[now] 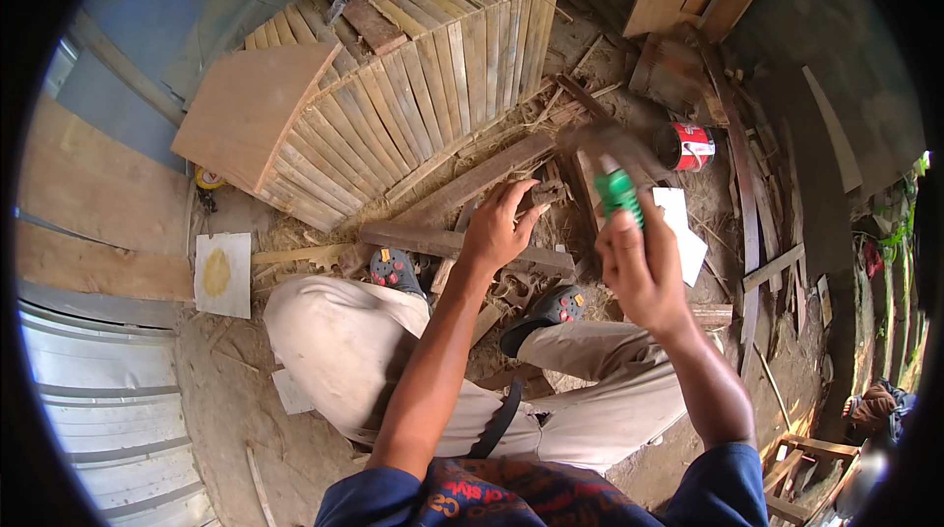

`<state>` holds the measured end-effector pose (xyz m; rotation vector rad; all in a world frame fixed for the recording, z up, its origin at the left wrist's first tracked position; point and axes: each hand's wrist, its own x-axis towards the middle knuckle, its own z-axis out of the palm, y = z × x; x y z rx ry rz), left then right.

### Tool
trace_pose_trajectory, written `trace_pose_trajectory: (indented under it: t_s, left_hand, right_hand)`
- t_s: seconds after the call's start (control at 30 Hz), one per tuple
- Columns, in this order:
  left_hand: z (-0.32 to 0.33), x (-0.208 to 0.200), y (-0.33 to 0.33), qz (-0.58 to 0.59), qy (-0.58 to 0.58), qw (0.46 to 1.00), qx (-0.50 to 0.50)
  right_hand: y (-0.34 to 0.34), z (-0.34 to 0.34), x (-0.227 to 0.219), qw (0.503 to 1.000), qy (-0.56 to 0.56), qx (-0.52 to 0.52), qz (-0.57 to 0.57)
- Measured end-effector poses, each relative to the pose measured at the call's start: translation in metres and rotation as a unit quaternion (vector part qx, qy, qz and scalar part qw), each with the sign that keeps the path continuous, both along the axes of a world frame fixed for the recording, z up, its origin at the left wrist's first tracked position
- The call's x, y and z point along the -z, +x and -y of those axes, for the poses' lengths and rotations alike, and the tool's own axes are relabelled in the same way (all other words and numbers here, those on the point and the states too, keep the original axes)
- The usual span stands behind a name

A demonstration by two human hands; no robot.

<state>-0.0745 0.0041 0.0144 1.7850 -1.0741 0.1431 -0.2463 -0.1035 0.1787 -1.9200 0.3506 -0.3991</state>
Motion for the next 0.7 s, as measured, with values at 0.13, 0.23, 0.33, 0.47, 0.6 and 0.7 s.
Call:
trace_pose_trajectory:
  t_s: [0.13, 0.23, 0.33, 0.47, 0.6, 0.7]
  left_hand:
    - [0.000, 0.001, -0.006, -0.001, 0.009, 1.000, -0.004]
    - [0.002, 0.001, -0.009, 0.003, 0.000, 1.000, -0.005]
    - [0.002, -0.002, -0.005, -0.002, -0.006, 1.000, 0.005]
    - [-0.003, -0.002, 0.001, -0.038, -0.014, 0.999, 0.011]
    - [-0.006, 0.001, -0.002, -0.019, -0.003, 1.000, -0.018]
    - [-0.003, 0.003, -0.002, -0.013, -0.002, 1.000, -0.006]
  right_hand:
    - [0.001, -0.003, 0.000, 0.994, 0.086, 0.035, -0.059]
    - [-0.011, 0.000, -0.005, 0.996, 0.068, 0.030, 0.045]
    - [-0.014, -0.001, 0.007, 0.995, 0.014, 0.018, 0.101]
    - [0.000, 0.002, 0.038, 0.988, 0.014, 0.062, -0.144]
    - [-0.008, -0.005, 0.050, 0.994, 0.040, 0.080, -0.061]
    - [-0.009, -0.007, 0.047, 0.996, -0.031, 0.020, 0.083]
